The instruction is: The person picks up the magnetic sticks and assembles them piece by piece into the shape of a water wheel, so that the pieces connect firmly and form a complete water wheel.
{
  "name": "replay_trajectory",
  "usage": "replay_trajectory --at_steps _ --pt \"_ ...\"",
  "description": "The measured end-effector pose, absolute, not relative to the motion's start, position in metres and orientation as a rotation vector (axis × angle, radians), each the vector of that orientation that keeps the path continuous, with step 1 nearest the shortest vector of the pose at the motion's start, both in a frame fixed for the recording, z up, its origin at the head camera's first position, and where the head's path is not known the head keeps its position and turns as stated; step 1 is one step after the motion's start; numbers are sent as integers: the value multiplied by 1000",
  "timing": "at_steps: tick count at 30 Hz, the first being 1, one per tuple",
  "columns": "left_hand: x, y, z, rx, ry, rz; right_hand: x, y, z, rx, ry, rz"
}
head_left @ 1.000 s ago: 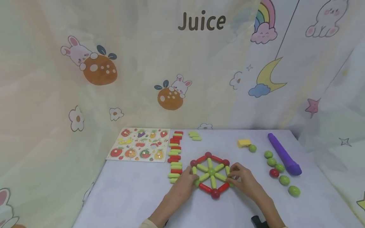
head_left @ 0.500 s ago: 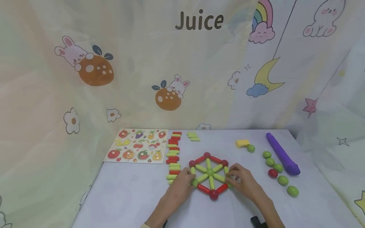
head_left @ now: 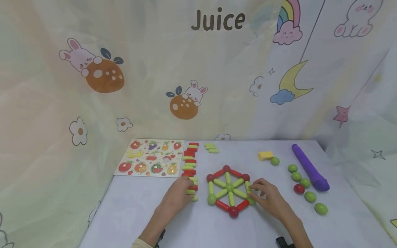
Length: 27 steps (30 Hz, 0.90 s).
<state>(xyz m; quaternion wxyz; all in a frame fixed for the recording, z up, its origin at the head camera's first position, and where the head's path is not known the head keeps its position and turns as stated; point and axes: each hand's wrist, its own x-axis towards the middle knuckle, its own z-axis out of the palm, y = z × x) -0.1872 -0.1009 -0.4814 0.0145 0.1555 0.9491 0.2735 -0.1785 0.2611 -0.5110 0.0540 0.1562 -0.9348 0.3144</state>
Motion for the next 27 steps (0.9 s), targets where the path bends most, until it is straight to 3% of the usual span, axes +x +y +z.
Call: replay_trajectory --at_steps 18,27 --pt "-176 -103 -511 720 3056 569 -181 266 -515 514 -2773 966" --pt "-176 -84 -492 704 2881 825 -178 269 -517 472 -2792 944"
